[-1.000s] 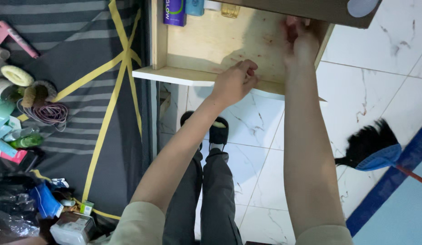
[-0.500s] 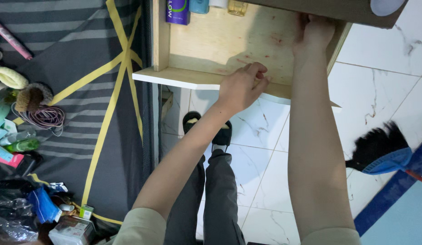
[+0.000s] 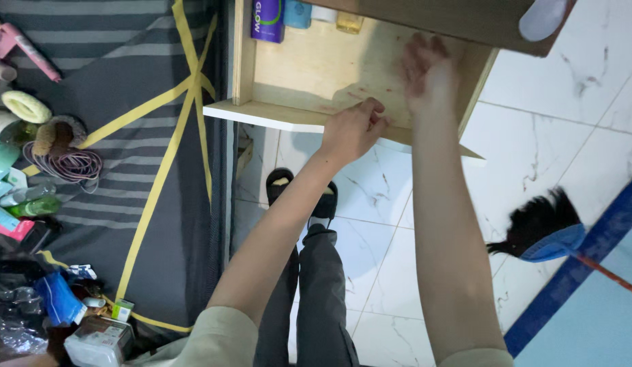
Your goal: The person picks up skincare containers and boxes from a bed and places them one by one into an open wooden drawer.
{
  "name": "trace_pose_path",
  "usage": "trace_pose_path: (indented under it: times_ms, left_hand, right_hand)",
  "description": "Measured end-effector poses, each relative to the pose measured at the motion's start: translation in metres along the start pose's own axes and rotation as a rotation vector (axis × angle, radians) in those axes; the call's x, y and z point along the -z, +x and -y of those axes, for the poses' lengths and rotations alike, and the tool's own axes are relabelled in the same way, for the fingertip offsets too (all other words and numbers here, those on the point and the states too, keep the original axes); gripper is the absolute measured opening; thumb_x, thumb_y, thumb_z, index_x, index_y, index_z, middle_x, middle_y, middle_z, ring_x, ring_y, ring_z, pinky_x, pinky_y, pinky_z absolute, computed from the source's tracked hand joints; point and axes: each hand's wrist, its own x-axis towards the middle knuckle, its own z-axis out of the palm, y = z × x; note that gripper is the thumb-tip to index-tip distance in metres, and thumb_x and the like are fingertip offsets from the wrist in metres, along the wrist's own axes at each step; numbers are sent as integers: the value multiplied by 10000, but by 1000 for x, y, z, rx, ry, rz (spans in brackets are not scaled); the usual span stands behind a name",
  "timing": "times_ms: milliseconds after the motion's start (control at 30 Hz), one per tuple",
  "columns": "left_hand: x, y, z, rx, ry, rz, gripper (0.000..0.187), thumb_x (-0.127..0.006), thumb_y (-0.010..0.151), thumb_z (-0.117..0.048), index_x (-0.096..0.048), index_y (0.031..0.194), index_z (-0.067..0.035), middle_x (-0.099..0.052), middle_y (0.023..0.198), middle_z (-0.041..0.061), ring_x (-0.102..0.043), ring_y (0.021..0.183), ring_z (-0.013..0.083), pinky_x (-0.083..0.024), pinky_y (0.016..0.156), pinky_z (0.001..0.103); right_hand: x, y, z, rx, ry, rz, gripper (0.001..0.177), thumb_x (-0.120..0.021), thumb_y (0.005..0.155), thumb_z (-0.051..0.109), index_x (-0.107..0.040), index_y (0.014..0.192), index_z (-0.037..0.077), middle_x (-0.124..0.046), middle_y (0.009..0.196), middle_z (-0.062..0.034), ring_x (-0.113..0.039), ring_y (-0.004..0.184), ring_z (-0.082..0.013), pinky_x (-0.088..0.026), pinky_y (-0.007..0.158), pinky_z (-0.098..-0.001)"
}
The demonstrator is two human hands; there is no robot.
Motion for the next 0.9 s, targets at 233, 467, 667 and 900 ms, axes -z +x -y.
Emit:
trace_pose_path:
  times_ms: [233,467,667,900]
  left_hand:
    - [7,-10,-5,-25,47,26,249,-652,916,-287,-658,1079,-99,-770,911,91,-733,870,314,-563,752,442]
    - [80,-76,-7,-86,-215,-200,289,-661,918,-131,-631,1191,-40,-741,1082,146,-694,1017,364,-552,849,452]
    - [160,-143,36,30,-353,-278,258,-630,918,-84,-652,1175,-83,-756,1049,110,-732,1022,285,-555,887,393]
    - [217,-229,122,195,-566,-467,220,-612,969,-83,-646,1183,-44,-739,1018,72,-738,959,168,-573,851,295]
  right_hand:
    - [-47,-109,-8,53,-215,76,306,-603,914,53,-590,1219,75,-697,1084,-105,-683,904,-194,-551,768,-335]
    - [-124,-201,-41,139,-321,180,211,-573,985,29,-605,1193,31,-695,1019,-78,-664,916,-150,-537,795,-291]
    - [-171,-247,-83,60,-540,326,187,-608,990,78,-628,1175,57,-707,1013,-53,-657,890,-122,-536,800,-280]
    - [-212,-286,-153,-35,-762,420,203,-636,962,100,-640,1161,65,-718,1001,-52,-671,863,-127,-538,783,-277]
